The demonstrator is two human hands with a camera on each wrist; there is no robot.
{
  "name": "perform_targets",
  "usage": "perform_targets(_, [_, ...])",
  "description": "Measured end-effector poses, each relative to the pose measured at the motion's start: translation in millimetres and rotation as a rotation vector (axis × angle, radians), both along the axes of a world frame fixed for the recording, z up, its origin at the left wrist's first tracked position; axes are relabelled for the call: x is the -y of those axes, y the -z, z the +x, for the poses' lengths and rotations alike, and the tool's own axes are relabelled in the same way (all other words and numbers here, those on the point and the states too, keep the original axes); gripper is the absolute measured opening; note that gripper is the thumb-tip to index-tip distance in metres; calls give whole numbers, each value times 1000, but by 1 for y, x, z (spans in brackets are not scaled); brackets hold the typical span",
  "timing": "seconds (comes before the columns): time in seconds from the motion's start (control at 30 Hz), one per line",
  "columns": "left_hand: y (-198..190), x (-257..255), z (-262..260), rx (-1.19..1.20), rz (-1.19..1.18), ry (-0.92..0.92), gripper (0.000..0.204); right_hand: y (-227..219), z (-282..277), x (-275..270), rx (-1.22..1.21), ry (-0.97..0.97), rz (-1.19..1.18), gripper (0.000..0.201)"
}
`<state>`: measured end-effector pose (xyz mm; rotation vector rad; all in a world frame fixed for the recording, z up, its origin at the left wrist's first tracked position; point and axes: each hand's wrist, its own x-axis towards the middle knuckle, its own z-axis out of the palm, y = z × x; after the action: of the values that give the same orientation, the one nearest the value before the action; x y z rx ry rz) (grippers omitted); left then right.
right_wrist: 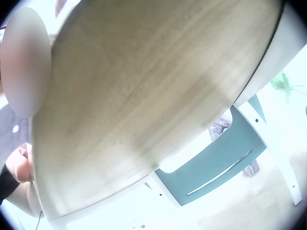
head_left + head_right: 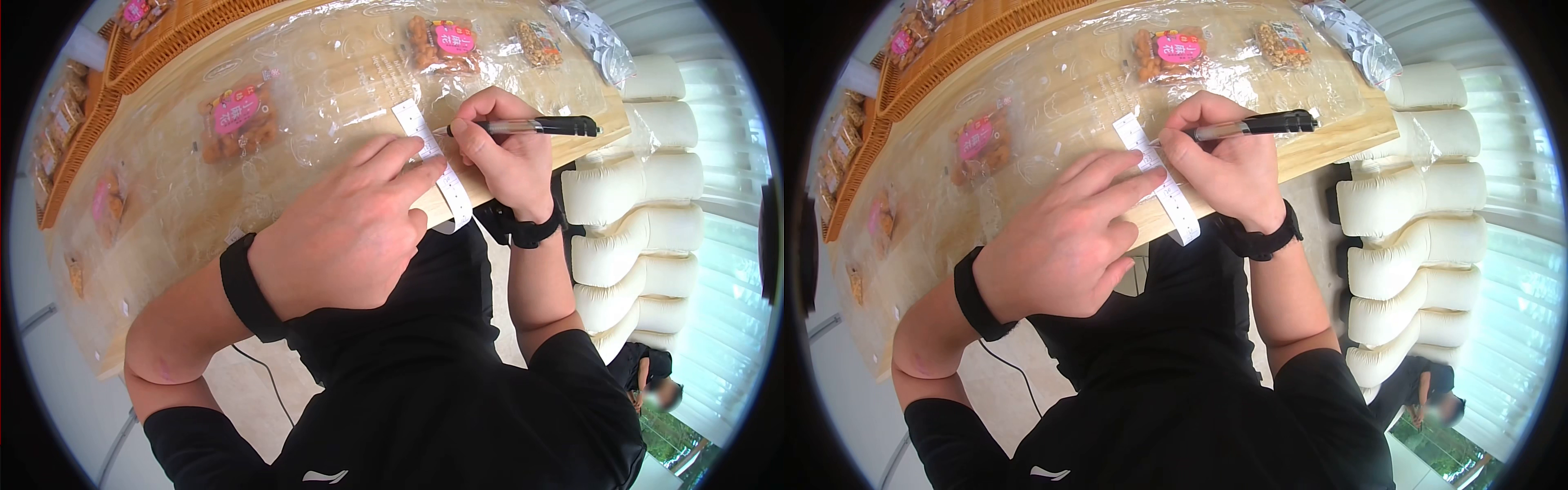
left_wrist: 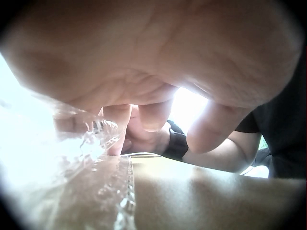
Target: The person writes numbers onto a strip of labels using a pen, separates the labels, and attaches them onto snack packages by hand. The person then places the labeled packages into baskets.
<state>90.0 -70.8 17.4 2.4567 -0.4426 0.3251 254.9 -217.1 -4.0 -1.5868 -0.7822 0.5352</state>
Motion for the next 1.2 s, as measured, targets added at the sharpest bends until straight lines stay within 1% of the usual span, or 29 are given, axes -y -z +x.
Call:
perform_targets(0.07, [0,0,1,-5,-6,4,18,-2,0,1,-18,-50,-4,6])
perform_targets(0.2, [3,-1,2,17,29,-19,20,-3,-3,0,-56,-40,8,7])
perform_targets(0.27, [2,-1,2,20,29,-13,21,-2,-2,-1,84,-3,-66,9])
perform_targets(0.37, [0,0,2,17,41,-27,20,-2,0,-1,108,-3,-118,8])
perform_targets(0.47, [2,0,1,32,9,-31,18,-3,-1,-1,89,-14,-78,8])
perform_targets(0.7, [3,1,1,43,12,-40,17,-1,-2,-2,122,-21,-84,8])
perform_targets(0.9, [3,0,1,46,16,-35,18,2,-1,-3,206,-30,-84,8])
perform_targets(0.97, [2,0,1,45,17,-33,18,3,2,-1,276,-67,-117,7])
perform_targets(1.0, [2,0,1,40,18,-32,18,2,1,-2,275,-67,-117,7])
perform_targets(1.07, [2,0,1,35,19,-31,18,-1,-2,-3,177,-15,-93,8])
perform_targets(1.2, [2,0,1,43,36,-32,19,-1,-3,-4,196,-7,-114,8])
